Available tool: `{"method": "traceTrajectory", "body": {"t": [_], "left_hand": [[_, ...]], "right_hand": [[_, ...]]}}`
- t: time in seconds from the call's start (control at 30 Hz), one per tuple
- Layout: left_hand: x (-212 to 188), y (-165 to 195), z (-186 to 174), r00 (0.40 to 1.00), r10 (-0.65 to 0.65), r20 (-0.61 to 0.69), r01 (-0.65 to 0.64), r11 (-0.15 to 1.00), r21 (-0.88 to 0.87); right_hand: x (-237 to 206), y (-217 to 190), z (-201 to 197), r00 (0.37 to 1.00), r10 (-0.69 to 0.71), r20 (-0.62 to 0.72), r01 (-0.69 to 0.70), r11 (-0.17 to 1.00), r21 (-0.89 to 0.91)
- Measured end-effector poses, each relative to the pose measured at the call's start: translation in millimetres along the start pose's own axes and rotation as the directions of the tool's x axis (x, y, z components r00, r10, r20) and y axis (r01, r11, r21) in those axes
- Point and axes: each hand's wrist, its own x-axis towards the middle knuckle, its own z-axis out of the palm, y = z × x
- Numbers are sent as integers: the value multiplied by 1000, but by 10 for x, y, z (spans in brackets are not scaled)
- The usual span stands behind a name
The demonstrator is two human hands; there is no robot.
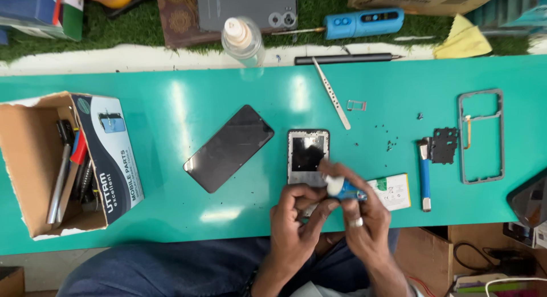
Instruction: The person applies adhesive from a small tube along the inner edges of a disassembled smartphone frame. They squeeze the tube to dispense a thin line of glue around the perimeter, then pause briefly before continuing the application.
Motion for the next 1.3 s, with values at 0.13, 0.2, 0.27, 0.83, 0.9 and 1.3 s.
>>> {"method": "traceTrajectory", "body": {"t": [0.13,0.2,0.27,0.83,0.9,1.3], "left_hand": [[107,182,-681,941,234,245,-338,621,707],[60,251,-972,947,149,283,-314,610,728],[48,229,-1162,947,107,303,-305,591,747],[195,144,-1492,958,68,279,-270,544,794],[202,174,-1497,961,63,271,-260,547,795],[277,262,-1508,965,29,259,-231,553,801]], "right_hand": [[488,-9,91,985,-165,-42,129,884,-448],[617,6,190,993,-121,7,117,936,-334],[680,29,345,990,-121,78,137,958,-254],[1125,-97,1100,957,-271,105,276,740,-613],[1149,-122,1131,964,-249,96,255,755,-604],[1212,-59,1158,946,-284,156,312,667,-676]]}}
